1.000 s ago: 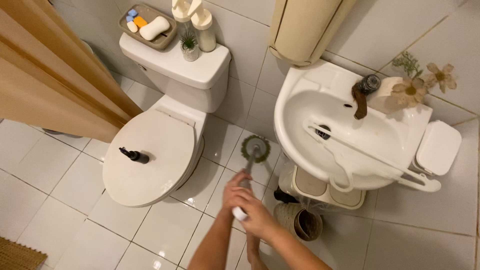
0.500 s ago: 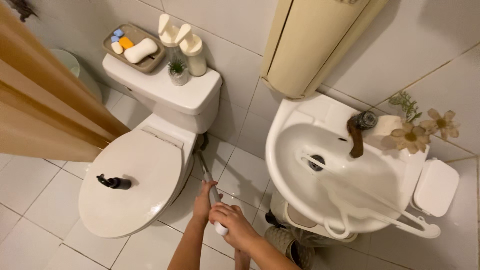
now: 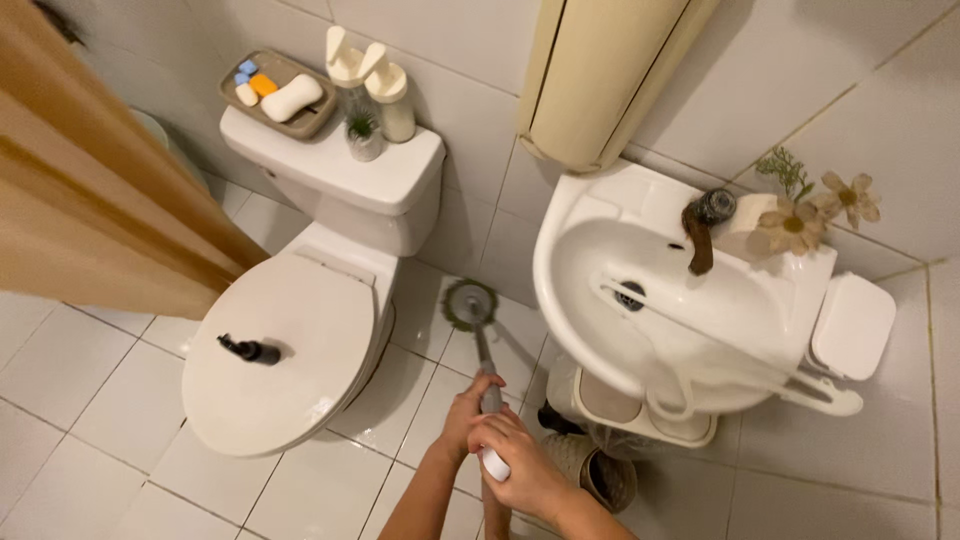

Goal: The person rinses a mop in a bucket of water, uses a foot-operated wringer to spin it dry, refills the bucket from a tap, and repeats the process.

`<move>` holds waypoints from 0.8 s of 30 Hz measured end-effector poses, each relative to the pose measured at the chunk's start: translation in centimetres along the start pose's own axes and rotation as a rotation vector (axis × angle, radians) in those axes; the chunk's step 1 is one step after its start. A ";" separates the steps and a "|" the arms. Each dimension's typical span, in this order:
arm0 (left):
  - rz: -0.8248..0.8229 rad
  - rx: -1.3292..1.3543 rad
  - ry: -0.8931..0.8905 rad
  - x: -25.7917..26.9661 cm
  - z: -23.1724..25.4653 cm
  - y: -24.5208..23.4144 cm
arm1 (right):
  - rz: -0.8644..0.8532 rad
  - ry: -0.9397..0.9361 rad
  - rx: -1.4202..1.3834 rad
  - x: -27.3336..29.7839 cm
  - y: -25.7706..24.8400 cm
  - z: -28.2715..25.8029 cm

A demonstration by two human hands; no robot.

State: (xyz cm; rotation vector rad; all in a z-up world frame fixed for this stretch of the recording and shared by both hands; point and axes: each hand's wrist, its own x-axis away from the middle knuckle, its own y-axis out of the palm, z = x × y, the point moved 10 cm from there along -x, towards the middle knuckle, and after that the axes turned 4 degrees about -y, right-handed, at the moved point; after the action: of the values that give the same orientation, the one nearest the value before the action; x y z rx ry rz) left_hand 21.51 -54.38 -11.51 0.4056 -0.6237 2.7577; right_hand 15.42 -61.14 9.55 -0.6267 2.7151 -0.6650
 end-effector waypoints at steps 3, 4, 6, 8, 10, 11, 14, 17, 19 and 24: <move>-0.072 0.070 0.037 2.7 -0.7 1.1 | -0.087 0.184 -0.112 2.7 2.9 0.1; -0.155 0.011 -0.040 4.0 -1.7 1.9 | -0.069 0.106 -0.047 3.5 3.4 -1.1; -0.245 -0.055 -0.107 6.2 -2.2 2.7 | -0.041 0.030 0.022 5.2 4.7 -2.5; -0.334 0.751 -0.640 10.2 -5.5 5.2 | -0.039 -0.009 0.042 6.8 6.6 -3.6; -0.270 0.347 -0.257 11.9 -4.2 2.8 | -0.036 0.022 0.027 7.5 8.6 -4.1; -0.208 -0.055 0.127 13.3 -1.8 1.7 | -0.035 0.054 0.014 7.7 9.6 -4.4; 0.072 -0.107 0.763 18.5 0.5 -1.9 | 0.036 -0.105 -0.117 7.5 11.9 -7.8; -0.029 0.023 0.708 21.1 -1.6 -5.4 | 0.025 -0.172 -0.160 7.0 15.0 -10.8; -0.091 -0.184 0.315 20.9 -3.7 -7.4 | 0.013 -0.215 -0.208 6.9 17.0 -13.0; -0.108 -0.374 -0.058 26.6 -3.3 -14.6 | -0.079 -0.281 -0.258 7.7 21.0 -16.9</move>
State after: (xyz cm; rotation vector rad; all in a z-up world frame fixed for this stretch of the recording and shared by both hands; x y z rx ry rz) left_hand 1.17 -34.59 -0.13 0.4179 -1.0731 2.4609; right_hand -4.54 -41.72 12.49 -0.8239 2.5392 -0.2210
